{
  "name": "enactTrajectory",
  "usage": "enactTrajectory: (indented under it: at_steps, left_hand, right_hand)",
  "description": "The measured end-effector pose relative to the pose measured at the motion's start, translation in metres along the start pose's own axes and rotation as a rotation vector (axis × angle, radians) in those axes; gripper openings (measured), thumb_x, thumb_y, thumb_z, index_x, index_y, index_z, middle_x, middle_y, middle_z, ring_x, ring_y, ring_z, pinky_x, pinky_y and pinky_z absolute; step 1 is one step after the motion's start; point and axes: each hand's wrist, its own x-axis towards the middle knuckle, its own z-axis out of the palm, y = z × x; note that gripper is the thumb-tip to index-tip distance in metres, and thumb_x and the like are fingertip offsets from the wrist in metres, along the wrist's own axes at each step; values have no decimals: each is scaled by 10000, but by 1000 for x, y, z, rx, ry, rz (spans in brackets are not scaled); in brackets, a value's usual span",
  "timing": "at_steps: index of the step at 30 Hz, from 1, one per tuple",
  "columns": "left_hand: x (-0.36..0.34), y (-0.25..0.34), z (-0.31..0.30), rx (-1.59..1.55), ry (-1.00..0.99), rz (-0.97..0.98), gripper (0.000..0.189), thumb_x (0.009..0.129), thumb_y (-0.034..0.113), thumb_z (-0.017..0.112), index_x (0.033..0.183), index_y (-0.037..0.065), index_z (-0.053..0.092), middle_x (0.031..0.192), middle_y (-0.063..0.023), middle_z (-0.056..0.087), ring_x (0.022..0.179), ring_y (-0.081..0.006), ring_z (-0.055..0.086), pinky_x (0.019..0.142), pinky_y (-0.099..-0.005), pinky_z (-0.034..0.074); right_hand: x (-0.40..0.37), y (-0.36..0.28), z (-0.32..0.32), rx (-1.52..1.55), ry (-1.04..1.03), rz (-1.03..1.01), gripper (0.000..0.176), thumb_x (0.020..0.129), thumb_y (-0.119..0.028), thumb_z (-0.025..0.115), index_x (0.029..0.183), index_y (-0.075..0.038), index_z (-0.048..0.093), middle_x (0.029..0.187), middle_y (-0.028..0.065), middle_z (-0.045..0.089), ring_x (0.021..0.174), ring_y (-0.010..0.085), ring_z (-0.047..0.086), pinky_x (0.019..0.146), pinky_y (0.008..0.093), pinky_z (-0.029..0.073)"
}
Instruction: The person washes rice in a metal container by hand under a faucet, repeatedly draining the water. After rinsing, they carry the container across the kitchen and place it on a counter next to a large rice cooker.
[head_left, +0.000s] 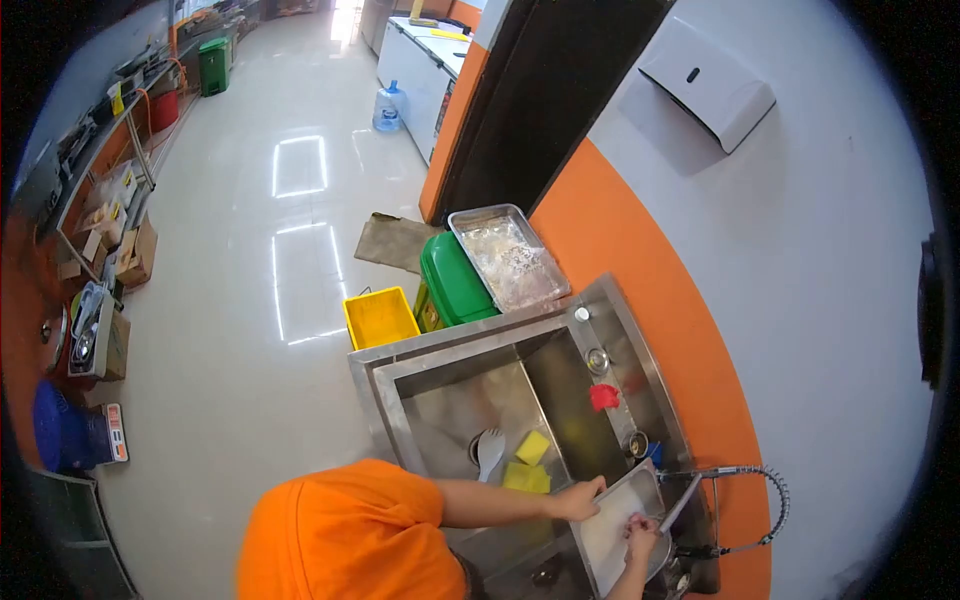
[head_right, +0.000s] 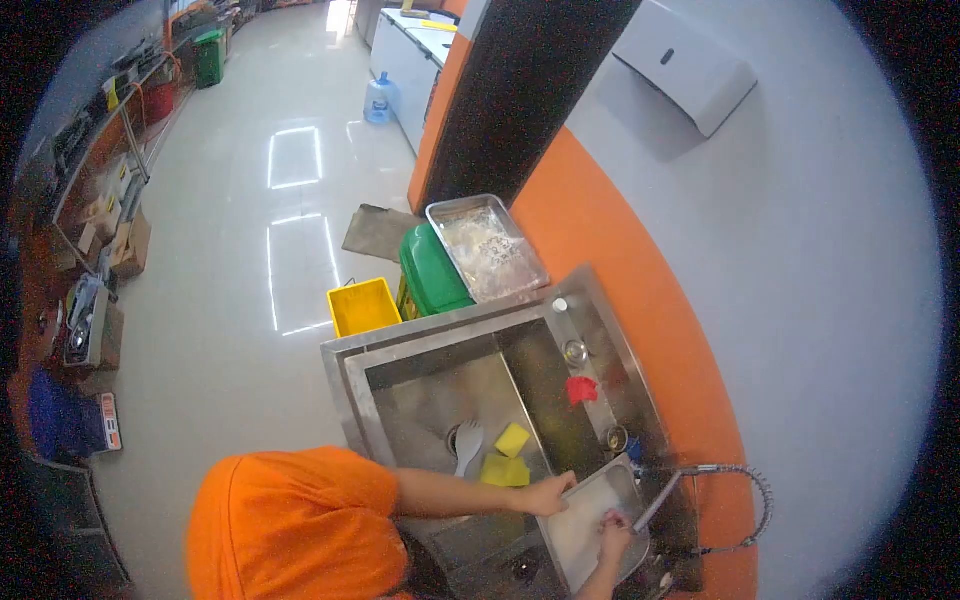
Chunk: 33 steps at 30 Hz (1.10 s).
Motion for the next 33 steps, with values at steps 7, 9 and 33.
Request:
enactTrajectory:
  at_steps: [7,9,33]
  left_hand:
    - [0,6,-4,8,-56,-115,397,681,80,538,1051,18,405,901,-244,584,870,-384,578,741,-437,448]
    - [3,0,-1,15,-52,-111,393,681,82,537,1045,16,407,911,-239,587,880,-381,578,742,-433,449]
    - [-1,4,-2,24,-11,-43,374,679,68,536,1023,6,403,890,-252,582,874,-386,577,737,-434,446]
  right_hand:
    - [27,7,1,639,24,360,121,916,-223,487,997,-150,538,732,-13,547,530,94,451,425,214,349]
    - [35,5,7,784,47,358,108,918,-216,482,976,-154,550,740,-20,551,533,83,450,424,204,341]
    - [73,54,11,773,-100,21,267,746,82,573,971,-60,549,917,55,590,858,160,557,793,259,457]
